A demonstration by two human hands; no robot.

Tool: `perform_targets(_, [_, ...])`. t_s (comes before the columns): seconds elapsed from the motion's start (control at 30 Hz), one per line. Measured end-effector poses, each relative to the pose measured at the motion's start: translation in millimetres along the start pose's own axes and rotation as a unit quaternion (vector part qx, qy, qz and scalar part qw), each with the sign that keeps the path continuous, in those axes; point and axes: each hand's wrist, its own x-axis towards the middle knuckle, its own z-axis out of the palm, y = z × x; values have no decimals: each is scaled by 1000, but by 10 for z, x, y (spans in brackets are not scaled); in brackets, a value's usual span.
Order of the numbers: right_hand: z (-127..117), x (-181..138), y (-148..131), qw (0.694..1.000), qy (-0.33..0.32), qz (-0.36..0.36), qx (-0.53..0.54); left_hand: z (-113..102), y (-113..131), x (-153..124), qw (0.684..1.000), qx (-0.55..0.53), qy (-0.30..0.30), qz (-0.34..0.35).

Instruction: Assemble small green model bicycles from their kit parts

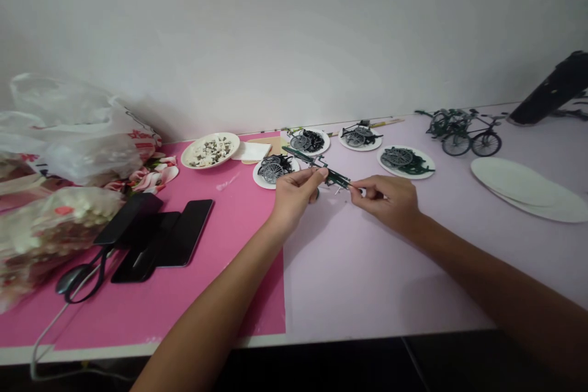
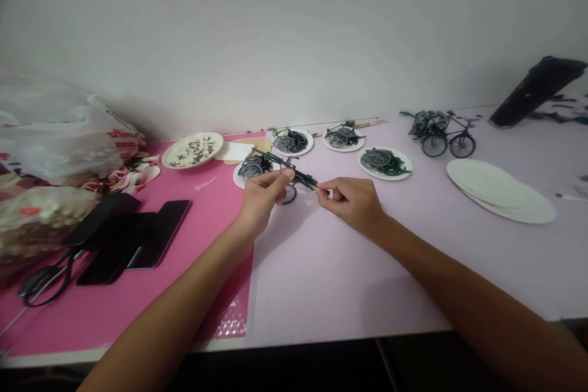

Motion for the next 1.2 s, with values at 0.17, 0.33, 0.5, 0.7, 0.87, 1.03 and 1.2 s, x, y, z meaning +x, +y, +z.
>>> perform_targets(0.17, [24,-25,3,1000,10,-7,22,1,-34,11,1000,-13,1,-10])
perform_targets(0.33, [27,-36,4,1000,-6,2,27,2,-79,13,1000,-24,-1,-12])
perform_targets(0.5, [2,-30,-16,999,1,-22,30,16,-129,14,999,-25,-7,-21])
perform_targets(0.7, [-15,-24,-12,999,-24,-20,24,36,-171,8,999,-35,0,-42])
perform_targets(0.87, [-41,-26,-20,997,-17,-54,43,-50,-184,85,998,-46,19,-42])
perform_targets(1.03, [-62,-58,-51,997,-4,-13,71,-170,-213,186,999,-23,37,-24])
perform_targets(1.2, [-30,-85,-20,988,-71,78,113,-201,-225,221,997,16,81,0])
